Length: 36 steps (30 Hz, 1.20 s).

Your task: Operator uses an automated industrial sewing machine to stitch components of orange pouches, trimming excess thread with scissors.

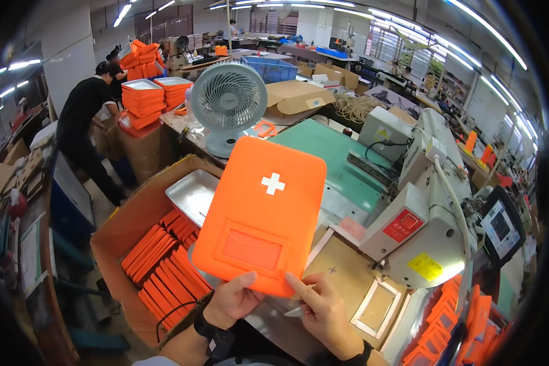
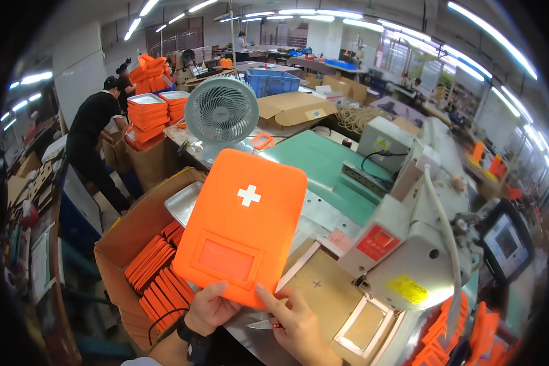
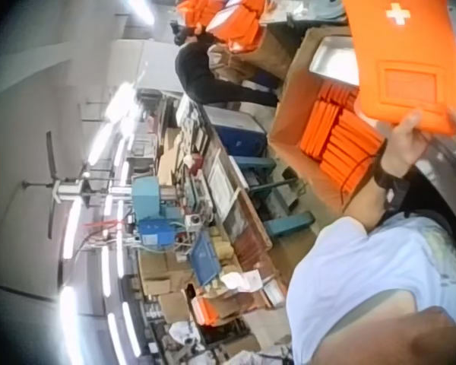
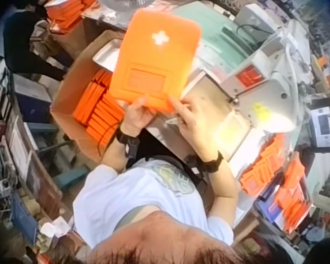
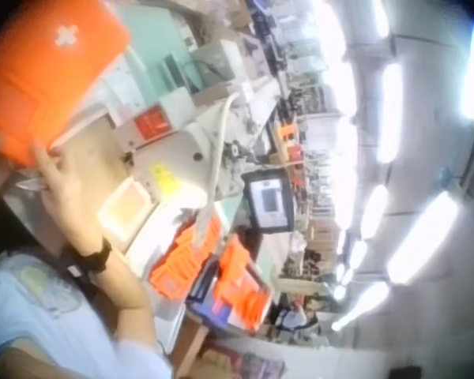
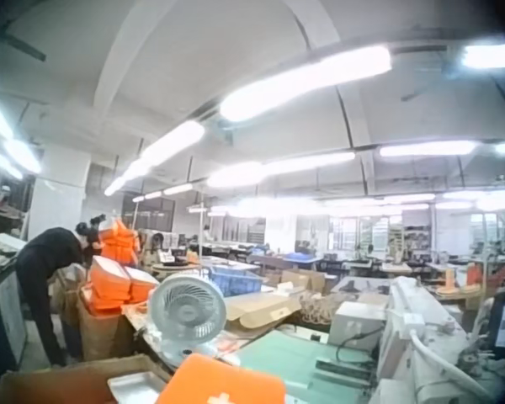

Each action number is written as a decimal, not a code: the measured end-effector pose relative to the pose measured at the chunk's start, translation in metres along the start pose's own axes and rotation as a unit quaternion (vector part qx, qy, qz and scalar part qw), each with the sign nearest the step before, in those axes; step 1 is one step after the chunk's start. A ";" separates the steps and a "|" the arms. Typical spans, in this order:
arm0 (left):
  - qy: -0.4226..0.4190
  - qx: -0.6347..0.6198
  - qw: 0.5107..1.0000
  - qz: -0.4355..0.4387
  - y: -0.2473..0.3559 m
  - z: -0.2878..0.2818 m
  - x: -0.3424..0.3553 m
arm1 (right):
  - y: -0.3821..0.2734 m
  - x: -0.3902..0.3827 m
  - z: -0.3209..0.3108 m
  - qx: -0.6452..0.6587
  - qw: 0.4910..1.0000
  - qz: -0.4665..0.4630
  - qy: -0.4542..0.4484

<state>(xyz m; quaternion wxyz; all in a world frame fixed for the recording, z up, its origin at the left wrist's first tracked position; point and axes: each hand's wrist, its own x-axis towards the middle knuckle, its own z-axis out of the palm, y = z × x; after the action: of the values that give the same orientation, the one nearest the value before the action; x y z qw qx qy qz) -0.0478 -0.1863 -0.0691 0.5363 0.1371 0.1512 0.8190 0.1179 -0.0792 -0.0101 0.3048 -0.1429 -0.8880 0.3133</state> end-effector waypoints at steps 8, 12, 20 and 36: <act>-0.003 -0.041 0.999 -0.030 -0.003 -0.006 0.005 | -0.002 0.001 0.002 -0.001 0.999 0.047 0.011; -0.037 -0.015 0.999 -0.034 -0.003 -0.005 0.002 | -0.008 0.004 -0.002 -0.083 0.995 0.036 -0.041; -0.029 0.018 0.999 -0.024 -0.004 -0.004 0.001 | 0.004 -0.003 0.000 -0.126 0.991 -0.030 -0.017; -0.018 0.014 0.999 -0.029 -0.007 -0.001 0.001 | 0.022 0.000 0.000 0.137 0.969 0.201 0.044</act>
<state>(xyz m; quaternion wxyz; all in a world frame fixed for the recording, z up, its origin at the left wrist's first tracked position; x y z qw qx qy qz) -0.0433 -0.1826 -0.0728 0.5604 0.1547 0.1571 0.7984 0.1192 -0.0621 -0.0240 0.2915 -0.2887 -0.7755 0.4798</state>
